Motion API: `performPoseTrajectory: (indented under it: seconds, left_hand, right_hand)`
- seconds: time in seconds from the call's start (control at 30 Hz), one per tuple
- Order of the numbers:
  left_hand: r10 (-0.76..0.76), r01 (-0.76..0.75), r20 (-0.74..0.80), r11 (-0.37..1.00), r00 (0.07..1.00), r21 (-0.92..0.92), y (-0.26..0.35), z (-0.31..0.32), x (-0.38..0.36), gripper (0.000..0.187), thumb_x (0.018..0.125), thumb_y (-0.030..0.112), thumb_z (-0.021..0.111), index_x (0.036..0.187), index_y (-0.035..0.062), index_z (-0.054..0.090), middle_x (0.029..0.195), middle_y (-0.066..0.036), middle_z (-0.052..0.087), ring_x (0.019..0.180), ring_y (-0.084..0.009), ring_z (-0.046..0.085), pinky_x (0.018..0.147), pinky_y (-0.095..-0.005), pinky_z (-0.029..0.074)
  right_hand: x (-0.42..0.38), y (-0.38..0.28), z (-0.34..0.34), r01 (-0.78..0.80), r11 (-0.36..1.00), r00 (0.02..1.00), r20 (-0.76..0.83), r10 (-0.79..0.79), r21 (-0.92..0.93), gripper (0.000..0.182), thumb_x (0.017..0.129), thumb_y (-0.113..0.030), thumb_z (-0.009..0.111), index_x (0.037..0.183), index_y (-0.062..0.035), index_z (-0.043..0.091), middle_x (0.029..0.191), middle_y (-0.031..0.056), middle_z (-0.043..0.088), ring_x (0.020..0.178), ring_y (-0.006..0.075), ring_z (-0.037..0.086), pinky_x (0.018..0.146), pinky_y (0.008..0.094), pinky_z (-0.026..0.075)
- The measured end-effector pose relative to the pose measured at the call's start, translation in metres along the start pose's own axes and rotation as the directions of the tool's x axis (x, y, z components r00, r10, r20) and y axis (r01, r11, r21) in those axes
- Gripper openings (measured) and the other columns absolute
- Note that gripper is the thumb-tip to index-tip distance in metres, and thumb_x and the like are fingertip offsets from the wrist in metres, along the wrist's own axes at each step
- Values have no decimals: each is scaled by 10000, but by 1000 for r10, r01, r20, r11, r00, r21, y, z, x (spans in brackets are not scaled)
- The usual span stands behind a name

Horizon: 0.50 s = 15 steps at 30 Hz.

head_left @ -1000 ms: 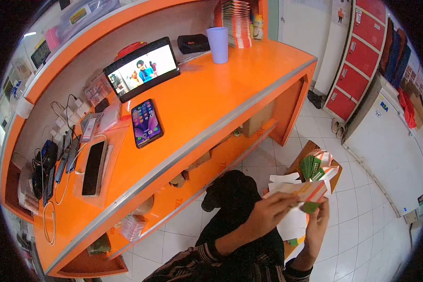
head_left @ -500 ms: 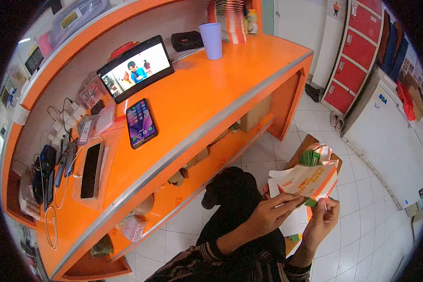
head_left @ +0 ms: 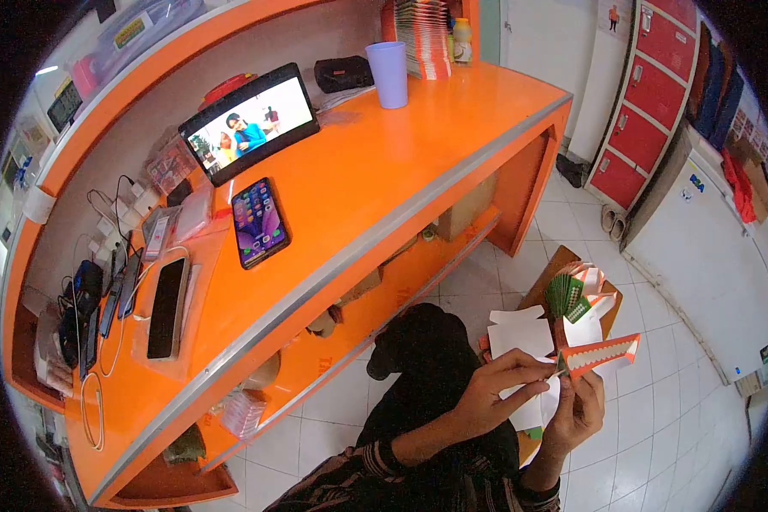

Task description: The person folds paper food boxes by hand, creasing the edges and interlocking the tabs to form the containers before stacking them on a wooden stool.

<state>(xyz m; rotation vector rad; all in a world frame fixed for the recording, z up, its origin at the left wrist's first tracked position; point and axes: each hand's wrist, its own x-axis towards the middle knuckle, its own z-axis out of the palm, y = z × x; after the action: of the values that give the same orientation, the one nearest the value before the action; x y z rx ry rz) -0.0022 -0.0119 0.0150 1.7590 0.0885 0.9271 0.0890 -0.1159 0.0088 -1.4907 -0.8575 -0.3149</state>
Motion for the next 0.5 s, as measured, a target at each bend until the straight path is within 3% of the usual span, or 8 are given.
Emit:
performPoseTrajectory:
  seconds: [0.07, 0.13, 0.33, 0.5]
  left_hand:
    - [-9, 9, -3, 1000, 1000, 4, 1, -1, 0, 278, 838, 47, 609, 1109, -15, 605, 966, -98, 592, 871, -150, 574, 735, -258, 472]
    - [-17, 17, -5, 1000, 1000, 7, 2, -3, 0, 273, 841, 58, 611, 1105, -12, 610, 954, -90, 592, 852, -143, 570, 729, -255, 464]
    - [-25, 29, 60, 997, 998, -67, 5, -9, 1, 236, 847, 66, 607, 1072, 2, 632, 953, -84, 593, 865, -148, 581, 736, -260, 472]
    - [133, -138, 37, 963, 990, 231, 21, -7, 5, 249, 813, 48, 620, 1061, 20, 625, 961, -94, 590, 853, -187, 626, 690, -281, 532]
  right_hand:
    - [3, -4, 0, -30, 1000, 999, -32, 30, 5, 92, 726, 93, 612, 812, 66, 630, 867, 178, 639, 763, 258, 597, 683, 312, 468]
    - [9, -11, -3, 38, 998, 997, 63, -35, -57, 104, 712, 97, 617, 807, 59, 633, 856, 165, 638, 756, 246, 594, 677, 290, 457]
    - [11, -12, -26, 12, 1000, 968, 251, -7, -18, 136, 728, 111, 618, 855, 63, 620, 889, 130, 604, 791, 188, 564, 670, 264, 445]
    - [11, -9, -22, 11, 1000, 981, 195, -6, -20, 106, 727, 107, 627, 819, 56, 614, 875, 115, 594, 771, 173, 555, 656, 251, 439]
